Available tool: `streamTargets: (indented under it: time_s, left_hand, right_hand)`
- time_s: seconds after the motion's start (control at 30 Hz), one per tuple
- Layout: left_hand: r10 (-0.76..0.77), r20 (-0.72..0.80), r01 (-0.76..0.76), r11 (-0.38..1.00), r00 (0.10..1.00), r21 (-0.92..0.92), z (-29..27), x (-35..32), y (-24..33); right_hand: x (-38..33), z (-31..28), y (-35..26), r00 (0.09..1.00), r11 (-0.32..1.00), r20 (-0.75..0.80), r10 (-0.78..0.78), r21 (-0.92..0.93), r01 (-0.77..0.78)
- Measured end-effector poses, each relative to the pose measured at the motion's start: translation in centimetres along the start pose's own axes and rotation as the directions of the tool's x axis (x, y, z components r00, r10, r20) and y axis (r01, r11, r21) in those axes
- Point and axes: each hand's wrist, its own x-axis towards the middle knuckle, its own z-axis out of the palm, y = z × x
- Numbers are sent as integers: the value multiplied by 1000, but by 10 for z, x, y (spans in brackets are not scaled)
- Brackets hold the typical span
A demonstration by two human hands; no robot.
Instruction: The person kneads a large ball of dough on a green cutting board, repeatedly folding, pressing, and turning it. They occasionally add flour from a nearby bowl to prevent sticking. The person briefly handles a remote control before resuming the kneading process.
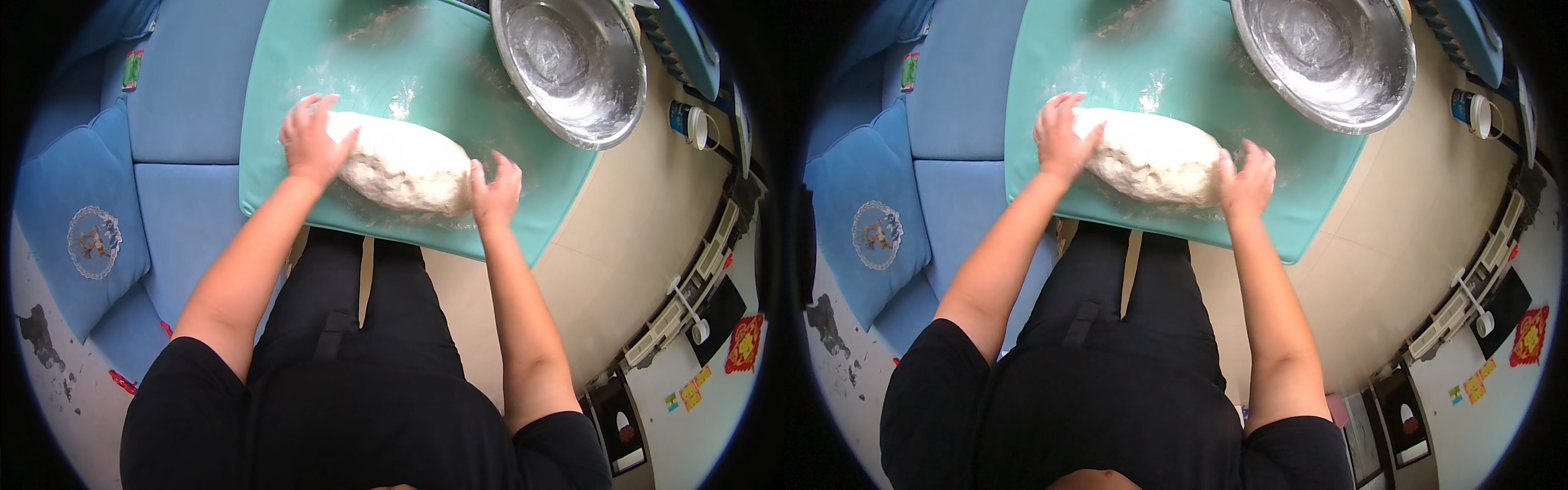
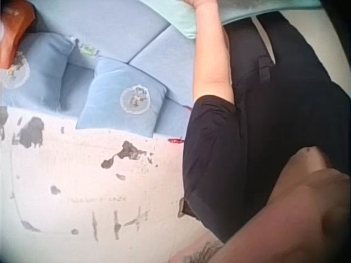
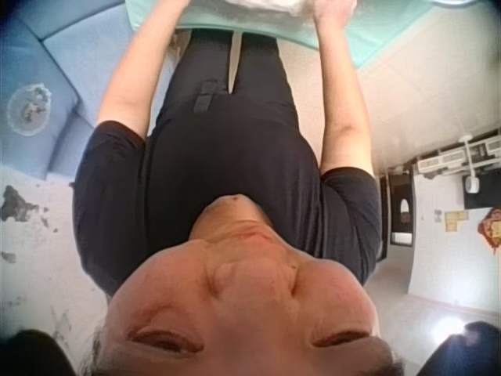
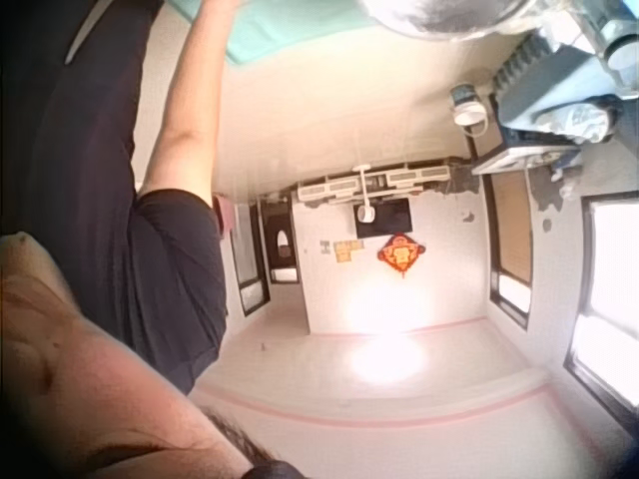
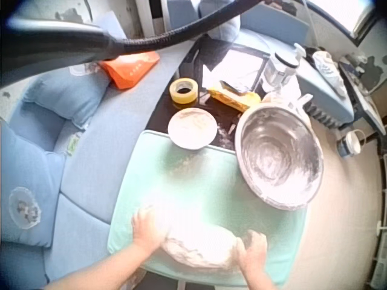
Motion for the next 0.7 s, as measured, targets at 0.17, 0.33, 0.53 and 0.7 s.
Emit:
streamTargets:
  time_s: [0.17,0.33,0.53,0.7]
  left_hand:
    - [-247,484,445,824,839,-351,13,0,-24]
    - [-90,851,844,215,518,-491,-14,-6,-12]
    - [89,772,694,382,629,-610,-83,-10,-1]
    - [582,291,-296,708,759,-641,-123,-32,-9]
  right_hand:
    - [0,30,16,910,898,362,202,303,-320]
    - [-5,4,-17,817,681,542,197,524,-512]
    - [-8,-33,-43,917,822,389,-90,549,-152]
    - [18,-30,-56,782,752,-24,-623,258,607]
